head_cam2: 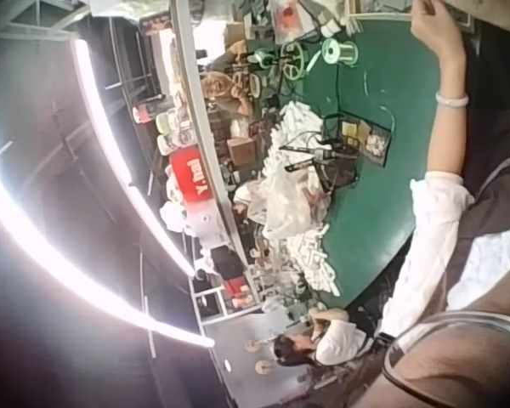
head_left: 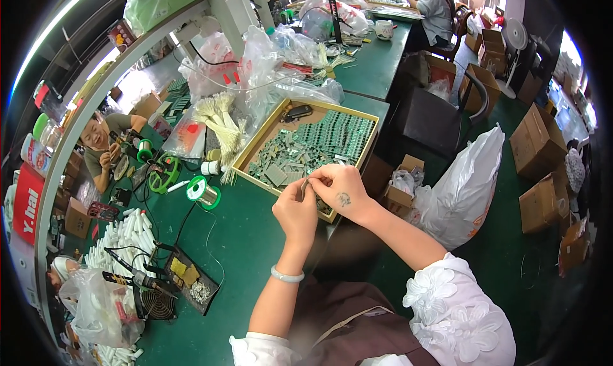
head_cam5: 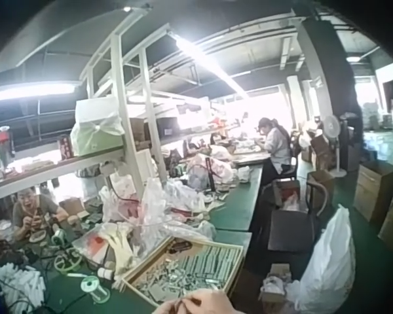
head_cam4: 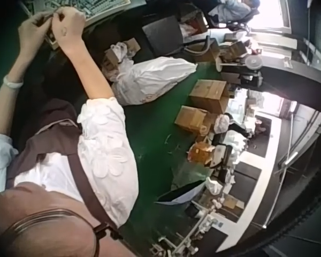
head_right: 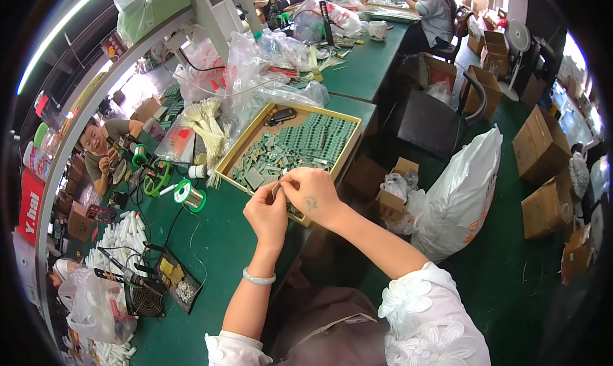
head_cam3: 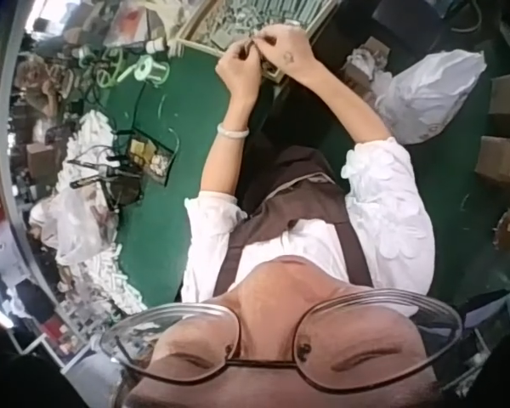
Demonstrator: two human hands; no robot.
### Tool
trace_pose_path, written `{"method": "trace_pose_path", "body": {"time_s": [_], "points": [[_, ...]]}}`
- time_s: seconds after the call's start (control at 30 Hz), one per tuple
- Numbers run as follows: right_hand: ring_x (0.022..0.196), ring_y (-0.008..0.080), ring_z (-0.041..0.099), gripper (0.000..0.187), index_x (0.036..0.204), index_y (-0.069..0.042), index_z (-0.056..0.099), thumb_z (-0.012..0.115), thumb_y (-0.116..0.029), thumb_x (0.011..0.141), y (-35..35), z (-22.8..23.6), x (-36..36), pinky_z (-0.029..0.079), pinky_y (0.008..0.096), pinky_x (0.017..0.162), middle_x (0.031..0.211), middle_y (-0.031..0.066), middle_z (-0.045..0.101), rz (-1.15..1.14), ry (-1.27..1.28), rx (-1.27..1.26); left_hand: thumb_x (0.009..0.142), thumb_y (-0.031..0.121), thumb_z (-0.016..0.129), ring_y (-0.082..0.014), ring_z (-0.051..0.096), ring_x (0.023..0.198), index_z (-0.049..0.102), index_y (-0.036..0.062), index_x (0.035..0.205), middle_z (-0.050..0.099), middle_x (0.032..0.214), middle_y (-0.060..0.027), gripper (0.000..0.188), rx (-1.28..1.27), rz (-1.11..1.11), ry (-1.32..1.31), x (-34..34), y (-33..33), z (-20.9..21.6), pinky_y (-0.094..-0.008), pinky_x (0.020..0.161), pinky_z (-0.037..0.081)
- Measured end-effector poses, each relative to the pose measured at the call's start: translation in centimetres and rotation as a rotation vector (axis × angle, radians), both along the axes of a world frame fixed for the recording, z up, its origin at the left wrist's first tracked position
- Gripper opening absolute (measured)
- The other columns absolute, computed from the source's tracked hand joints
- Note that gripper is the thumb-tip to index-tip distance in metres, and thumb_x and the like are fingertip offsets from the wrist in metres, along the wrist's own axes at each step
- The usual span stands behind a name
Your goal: Sorting and counting small green components into a divided plastic tray on a production line.
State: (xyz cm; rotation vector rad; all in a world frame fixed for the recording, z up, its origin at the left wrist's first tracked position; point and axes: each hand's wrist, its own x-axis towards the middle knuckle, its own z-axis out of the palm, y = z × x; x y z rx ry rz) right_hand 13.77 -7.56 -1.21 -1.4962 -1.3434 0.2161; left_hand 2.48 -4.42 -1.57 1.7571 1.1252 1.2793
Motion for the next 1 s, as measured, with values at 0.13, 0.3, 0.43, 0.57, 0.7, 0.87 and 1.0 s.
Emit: {"method": "trace_pose_path", "body": {"time_s": [0.13,0.3,0.43,0.57,0.7,0.87,1.0], "points": [[0.068,0.0210,0.065,0.015,0.089,0.001,0.070,0.066,-0.008,0.078,-0.1,0.5,1.2,0.052,0.0293,0.064,0.077,0.0143,0.066,0.036,-0.073,0.012,0.084,0.005,0.064,-0.0067,0.053,0.059,0.068,-0.0045,0.098,0.063,0.067,-0.0058,0.017,-0.058,-0.116,-0.003,-0.5,0.5,0.2,-0.0237,0.056,0.044],[0.082,0.0297,0.063,0.014,0.086,-0.002,0.070,0.063,-0.011,0.078,-0.5,1.8,1.3,0.050,0.0354,0.073,0.087,0.0126,0.065,0.151,-0.028,0.079,0.085,0.005,0.063,-0.0093,0.061,0.070,0.066,-0.0023,0.106,0.067,0.078,-0.0068,0.022,-0.133,-0.267,-0.187,-1.0,0.8,0.1,-0.0247,0.063,0.049],[0.075,0.0194,0.063,0.013,0.085,0.002,0.068,0.068,-0.009,0.077,-0.5,1.6,1.1,0.050,0.0309,0.070,0.078,0.0099,0.066,0.175,0.056,-0.020,0.084,0.007,0.066,-0.0131,0.066,0.072,0.068,-0.0005,0.103,0.069,0.079,-0.0082,0.021,-0.185,-0.175,-0.043,-1.5,1.0,0.2,-0.0262,0.064,0.051],[0.065,0.0163,0.064,0.014,0.083,0.003,0.068,0.069,-0.010,0.077,-0.8,2.0,0.3,0.051,0.0281,0.062,0.073,0.0115,0.066,0.109,0.034,-0.056,0.083,0.009,0.067,-0.0134,0.067,0.068,0.069,-0.0008,0.097,0.070,0.076,-0.0107,0.018,-0.066,-0.090,0.101,-1.8,-0.3,1.4,-0.0261,0.063,0.050],[0.065,0.0169,0.066,0.015,0.082,0.004,0.067,0.069,-0.010,0.078,-0.8,1.6,0.3,0.052,0.0277,0.061,0.073,0.0125,0.067,0.074,0.029,-0.052,0.082,0.009,0.067,-0.0140,0.067,0.065,0.070,-0.0014,0.095,0.070,0.075,-0.0130,0.017,-0.023,-0.059,0.092,-1.4,-0.2,1.3,-0.0264,0.063,0.051],[0.067,0.0191,0.067,0.015,0.084,0.004,0.067,0.068,-0.009,0.078,-1.0,1.2,0.8,0.053,0.0280,0.063,0.075,0.0143,0.067,0.114,-0.005,-0.026,0.084,0.005,0.065,-0.0053,0.059,0.065,0.069,-0.0050,0.097,0.069,0.072,-0.0057,0.017,-0.073,-0.152,-0.012,-1.4,-0.3,1.0,-0.0225,0.060,0.048],[0.067,0.0204,0.067,0.016,0.088,0.003,0.069,0.067,-0.009,0.078,-1.2,1.0,0.6,0.053,0.0292,0.064,0.076,0.0150,0.067,0.095,-0.037,-0.025,0.085,0.006,0.062,-0.0158,0.065,0.068,0.069,-0.0038,0.101,0.069,0.077,-0.0140,0.019,-0.013,-0.119,0.110,-1.2,-0.5,1.2,-0.0275,0.062,0.050]]}}
